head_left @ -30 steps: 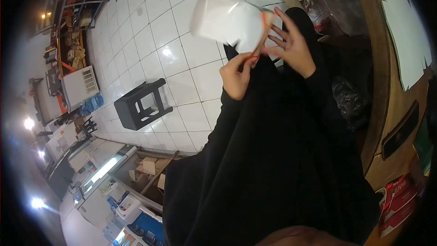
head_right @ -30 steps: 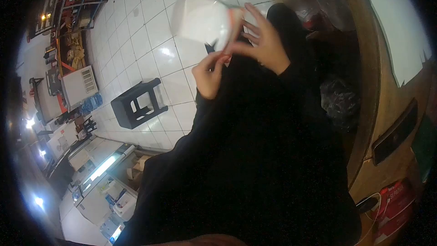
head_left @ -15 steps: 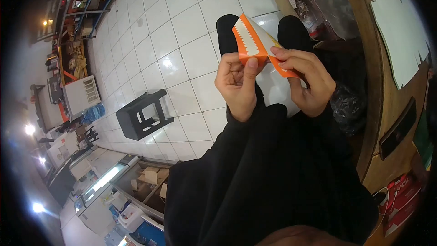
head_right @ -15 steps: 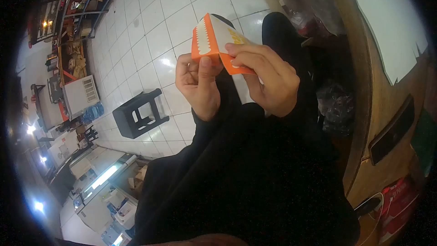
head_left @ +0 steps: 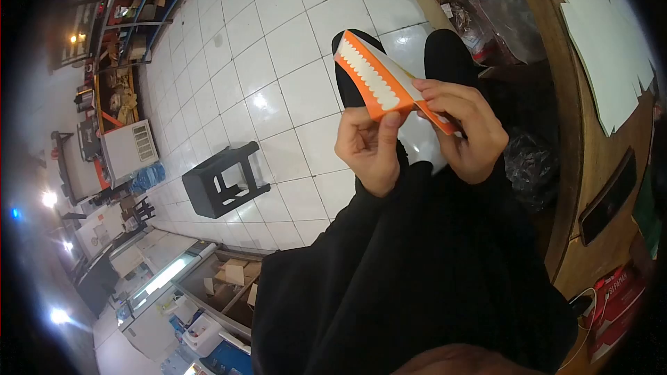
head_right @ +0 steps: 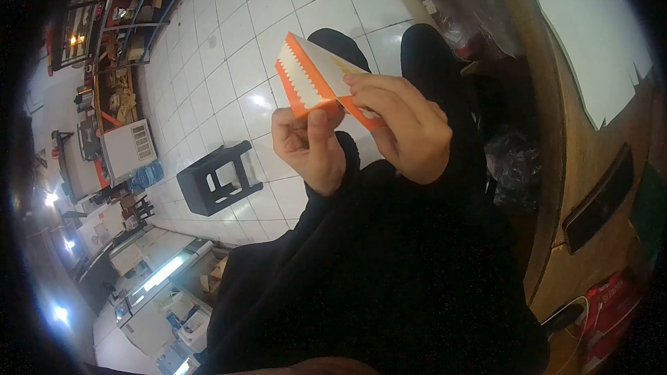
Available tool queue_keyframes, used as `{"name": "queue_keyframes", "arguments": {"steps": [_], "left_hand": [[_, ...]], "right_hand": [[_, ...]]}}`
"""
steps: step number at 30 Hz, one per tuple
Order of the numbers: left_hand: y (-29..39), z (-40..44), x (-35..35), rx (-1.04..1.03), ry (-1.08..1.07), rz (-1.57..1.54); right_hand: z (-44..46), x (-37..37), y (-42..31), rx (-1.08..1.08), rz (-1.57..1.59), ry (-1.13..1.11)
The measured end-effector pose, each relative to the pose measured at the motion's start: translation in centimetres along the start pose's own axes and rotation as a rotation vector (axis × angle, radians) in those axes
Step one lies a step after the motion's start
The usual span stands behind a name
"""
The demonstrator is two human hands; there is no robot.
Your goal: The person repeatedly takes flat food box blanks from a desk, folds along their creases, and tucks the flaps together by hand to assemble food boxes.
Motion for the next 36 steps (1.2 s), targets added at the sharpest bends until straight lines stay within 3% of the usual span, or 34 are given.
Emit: {"name": "queue_keyframes", "arguments": {"steps": [4,6,15,25,28,32,34,35,36], "left_hand": [[1.0,-0.5,-0.6,-0.028,0.017,-0.018],[1.0,-0.6,-0.6,-0.020,0.034,-0.155],[0.9,-0.9,0.0,-0.037,0.057,-0.156],[1.5,-0.7,-0.6,-0.030,0.063,-0.213],[1.4,-0.3,-0.1,-0.034,0.087,-0.291],[0.8,-0.1,-0.3,0.029,0.062,-0.251],[0.3,-0.3,-0.4,0.070,0.064,-0.217],[0.1,-0.4,-0.4,0.093,0.050,-0.098],[-0.2,-0.5,-0.5,0.116,0.037,0.021]], "right_hand": [[-0.3,0.3,-0.3,-0.003,0.001,0.055],[0.3,0.1,-0.8,0.019,-0.020,0.001],[1.0,0.1,-0.8,0.022,0.082,-0.137],[1.0,0.5,-1.6,0.081,0.105,-0.086],[1.2,0.6,-2.4,0.186,0.103,-0.099],[1.8,1.2,-2.1,0.018,0.101,-0.173],[1.9,1.6,-0.8,-0.246,0.108,-0.191],[1.8,1.7,-0.7,-0.247,0.107,-0.192],[1.2,1.8,0.6,-0.380,0.230,-0.149]]}}
Point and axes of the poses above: each hand's wrist, its own z-axis towards the middle knuckle, its own x-axis out of the back of the hand, y = z × x, the point moved 8 cm from there along z, towards the middle knuckle, and after that the axes turned 4 degrees about z, right-handed, at the moved point
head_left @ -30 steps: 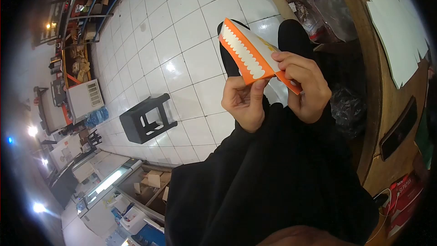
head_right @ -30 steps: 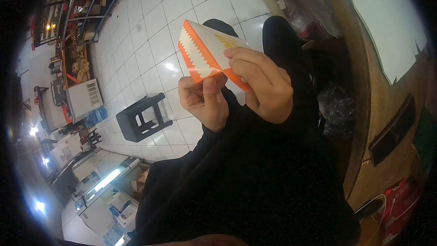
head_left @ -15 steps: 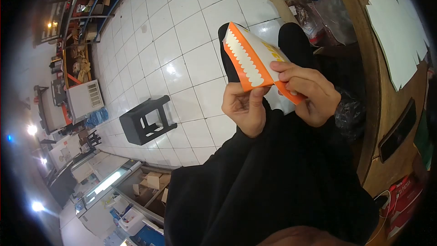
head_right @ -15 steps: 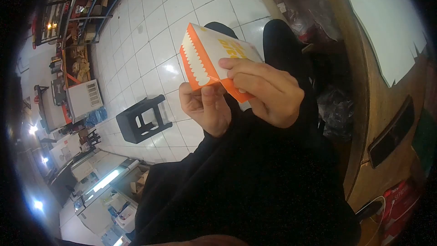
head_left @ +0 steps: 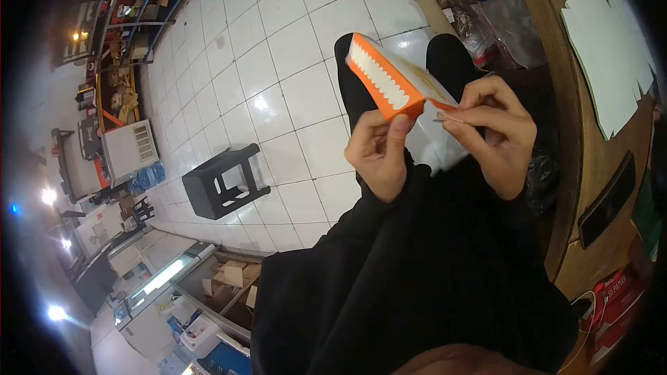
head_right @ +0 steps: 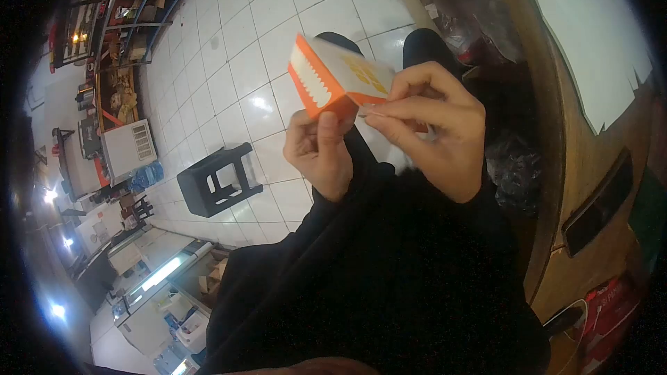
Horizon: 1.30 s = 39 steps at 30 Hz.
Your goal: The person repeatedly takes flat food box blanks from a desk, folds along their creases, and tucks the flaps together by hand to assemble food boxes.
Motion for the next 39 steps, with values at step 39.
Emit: {"name": "queue_keyframes", "arguments": {"steps": [39], "left_hand": [[-1.7,0.3,0.9,0.118,0.003,-0.085]], "right_hand": [[-0.8,-1.6,-0.9,0.164,-0.276,0.233]]}}
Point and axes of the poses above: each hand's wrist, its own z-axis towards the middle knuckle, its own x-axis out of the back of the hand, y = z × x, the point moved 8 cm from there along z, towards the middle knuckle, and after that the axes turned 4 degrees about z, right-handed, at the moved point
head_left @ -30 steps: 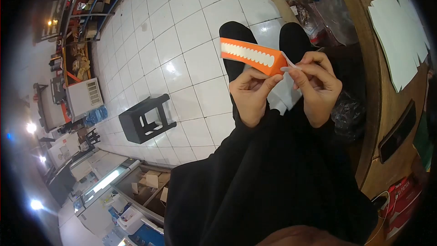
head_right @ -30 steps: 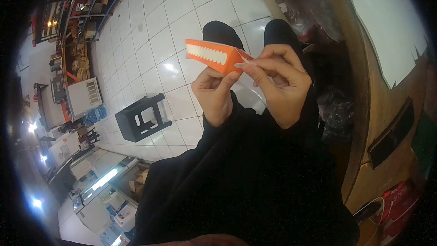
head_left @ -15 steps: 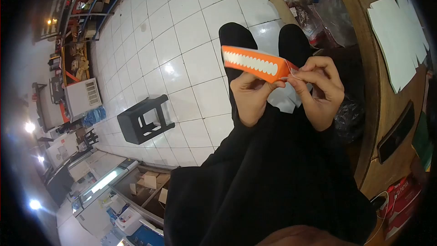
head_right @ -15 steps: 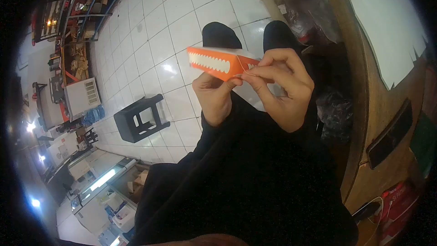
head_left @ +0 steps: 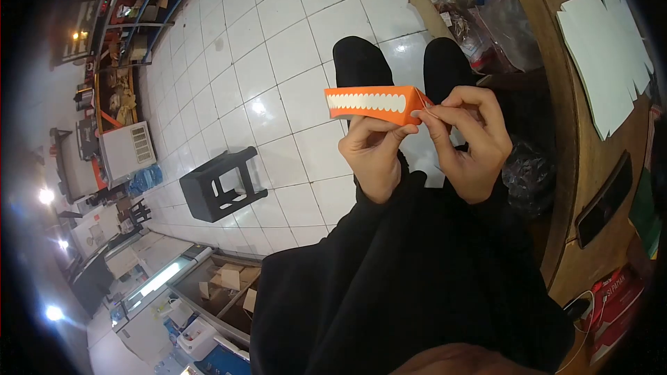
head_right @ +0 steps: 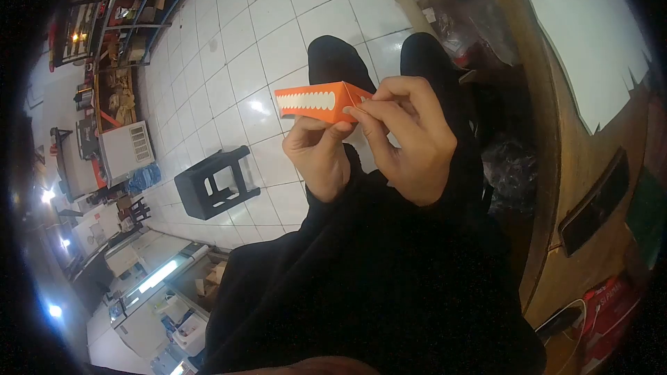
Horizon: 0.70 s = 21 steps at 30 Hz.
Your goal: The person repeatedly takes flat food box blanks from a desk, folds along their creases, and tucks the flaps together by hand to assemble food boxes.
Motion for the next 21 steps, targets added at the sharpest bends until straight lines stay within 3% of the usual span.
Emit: {"name": "queue_keyframes", "arguments": {"steps": [6,9,14,17,21], "left_hand": [[-0.1,0.2,-0.1,0.016,-0.014,0.013],[-0.1,0.6,-0.5,0.060,-0.055,-0.039],[-1.0,0.5,-1.7,0.226,-0.178,-0.092],[-1.0,0.4,-2.0,0.137,-0.217,-0.066],[-1.7,0.2,-1.7,0.209,-0.156,-0.237]], "right_hand": [[1.0,-0.5,0.2,0.025,0.066,-0.157],[-0.1,-0.8,2.7,-0.153,0.285,-0.120],[-0.8,-1.0,2.5,-0.146,0.265,-0.035],[-0.8,-1.3,2.7,-0.156,0.266,-0.032],[-0.2,-1.2,2.7,-0.167,0.268,-0.070]]}}
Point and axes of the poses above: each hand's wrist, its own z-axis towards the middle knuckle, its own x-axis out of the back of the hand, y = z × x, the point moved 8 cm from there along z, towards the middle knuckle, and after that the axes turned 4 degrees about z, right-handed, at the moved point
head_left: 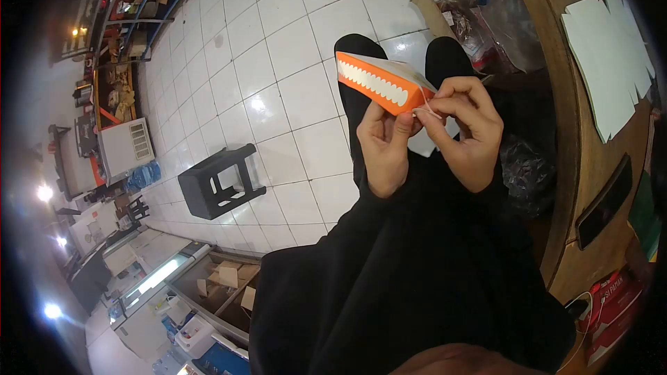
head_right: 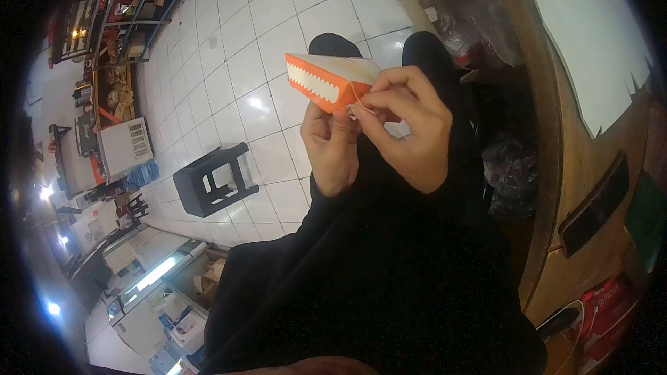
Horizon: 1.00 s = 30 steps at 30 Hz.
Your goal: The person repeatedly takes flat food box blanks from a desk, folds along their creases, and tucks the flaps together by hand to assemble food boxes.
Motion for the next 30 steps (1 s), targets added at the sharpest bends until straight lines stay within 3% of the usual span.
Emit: {"name": "queue_keyframes", "arguments": {"steps": [5,10,12,13,16,21,23,25,27,30], "left_hand": [[1.3,0.4,0.4,-0.126,-0.094,0.164],[1.2,0.3,0.9,-0.065,0.009,0.192],[2.8,-0.2,0.3,-0.375,-0.052,0.413],[2.6,-0.5,0.1,-0.377,-0.050,0.414],[2.2,-1.4,0.5,-0.277,0.166,0.306],[2.2,-1.7,0.3,-0.318,0.183,0.246],[1.8,-1.4,0.5,-0.284,0.180,0.186],[0.0,0.0,2.7,-0.094,0.230,-0.052],[0.4,0.7,3.7,-0.052,0.192,-0.061],[3.1,1.0,5.1,-0.156,0.327,-0.134]], "right_hand": [[0.6,0.2,-0.6,-0.008,-0.099,-0.162],[0.8,0.2,-1.2,0.052,-0.166,-0.233],[0.6,0.8,-0.2,-0.055,-0.069,-0.170],[0.6,0.6,-0.1,-0.054,-0.066,-0.173],[0.4,-0.1,-0.6,0.017,-0.069,-0.104],[-1.0,-1.6,-1.1,0.163,-0.151,0.003],[-1.5,-2.6,-0.3,0.064,-0.210,-0.098],[-1.8,-3.6,-0.8,0.206,-0.666,-0.112],[-1.8,-3.5,0.1,0.185,-0.673,-0.154],[-1.2,-2.1,1.5,0.053,-0.775,-0.103]]}}
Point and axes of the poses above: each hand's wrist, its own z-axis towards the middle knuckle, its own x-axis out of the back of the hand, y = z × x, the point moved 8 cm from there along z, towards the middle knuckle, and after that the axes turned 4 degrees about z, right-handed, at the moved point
